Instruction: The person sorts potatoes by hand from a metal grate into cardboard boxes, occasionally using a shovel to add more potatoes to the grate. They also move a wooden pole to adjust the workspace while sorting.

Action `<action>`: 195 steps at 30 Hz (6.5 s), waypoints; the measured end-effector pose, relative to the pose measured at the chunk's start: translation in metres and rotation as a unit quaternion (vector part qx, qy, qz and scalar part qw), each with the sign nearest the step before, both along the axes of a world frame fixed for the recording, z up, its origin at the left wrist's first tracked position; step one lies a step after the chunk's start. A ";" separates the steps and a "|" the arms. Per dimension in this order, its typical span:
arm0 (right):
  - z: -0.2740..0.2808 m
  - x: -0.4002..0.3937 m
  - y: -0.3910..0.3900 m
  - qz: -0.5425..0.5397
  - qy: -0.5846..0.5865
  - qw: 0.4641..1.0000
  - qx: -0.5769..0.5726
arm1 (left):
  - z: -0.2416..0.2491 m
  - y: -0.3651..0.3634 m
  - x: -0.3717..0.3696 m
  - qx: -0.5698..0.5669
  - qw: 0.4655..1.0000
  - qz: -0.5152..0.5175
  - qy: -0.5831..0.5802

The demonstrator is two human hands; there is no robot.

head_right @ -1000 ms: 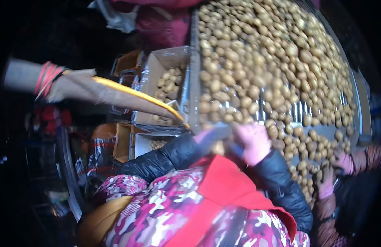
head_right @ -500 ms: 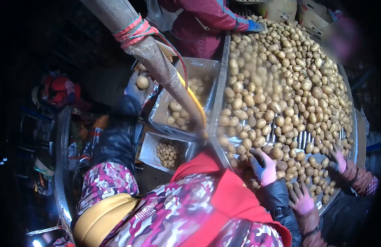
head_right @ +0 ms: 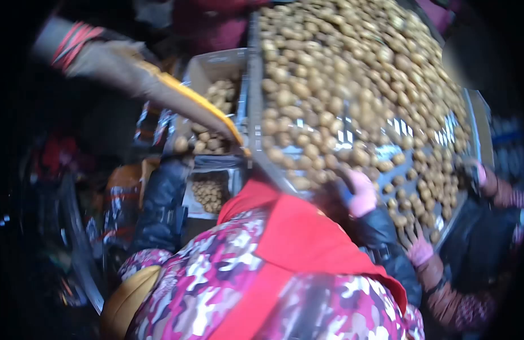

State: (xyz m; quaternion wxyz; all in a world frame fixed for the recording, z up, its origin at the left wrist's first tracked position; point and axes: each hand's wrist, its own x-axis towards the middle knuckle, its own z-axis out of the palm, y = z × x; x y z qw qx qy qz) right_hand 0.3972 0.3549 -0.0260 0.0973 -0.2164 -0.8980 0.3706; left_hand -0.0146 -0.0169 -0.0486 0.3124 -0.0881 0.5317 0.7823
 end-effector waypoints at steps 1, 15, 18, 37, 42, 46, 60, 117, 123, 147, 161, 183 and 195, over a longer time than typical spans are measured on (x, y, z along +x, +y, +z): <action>0.019 -0.002 -0.004 0.041 -0.053 0.995 0.080 | -0.003 0.004 0.018 -0.027 0.998 -0.046 -0.024; -0.021 0.051 0.073 -0.105 -0.138 0.939 0.297 | 0.056 0.266 0.145 -0.237 0.690 -0.421 0.539; -0.036 0.084 0.107 -0.196 -0.187 0.930 0.249 | 0.057 0.316 0.142 -0.251 0.637 -0.371 0.627; -0.013 0.031 0.098 -0.230 -0.116 0.945 0.201 | 0.081 0.439 0.124 -0.282 0.560 -0.409 0.663; -0.014 0.031 0.102 -0.224 -0.097 0.946 0.212 | 0.028 0.438 0.134 -0.355 0.467 -0.399 0.705; -0.008 0.021 0.102 -0.232 -0.121 0.947 0.188 | 0.047 0.389 0.171 -0.244 0.524 -0.504 0.642; -0.010 0.018 0.113 -0.267 -0.102 0.940 0.185 | 0.042 0.473 0.110 -0.349 0.478 -0.433 0.680; -0.005 0.015 0.119 -0.274 -0.095 0.943 0.166 | 0.065 0.554 0.092 -0.521 0.284 -0.542 0.595; -0.014 0.016 0.118 -0.273 -0.088 0.941 0.182 | 0.041 0.529 0.090 -0.476 0.308 -0.482 0.668; -0.006 0.017 0.121 -0.281 -0.074 0.944 0.159 | 0.101 0.600 0.047 -0.059 0.845 -0.531 0.031; -0.009 0.017 0.122 -0.287 -0.075 0.942 0.154 | 0.096 0.544 -0.015 -0.632 0.264 -0.470 0.557; -0.011 0.019 0.121 -0.283 -0.046 0.941 0.179 | 0.071 0.486 0.030 -0.533 0.486 -0.512 0.467; -0.022 0.020 0.119 -0.273 -0.038 0.940 0.202 | 0.093 0.375 0.095 0.255 0.902 -0.319 -0.138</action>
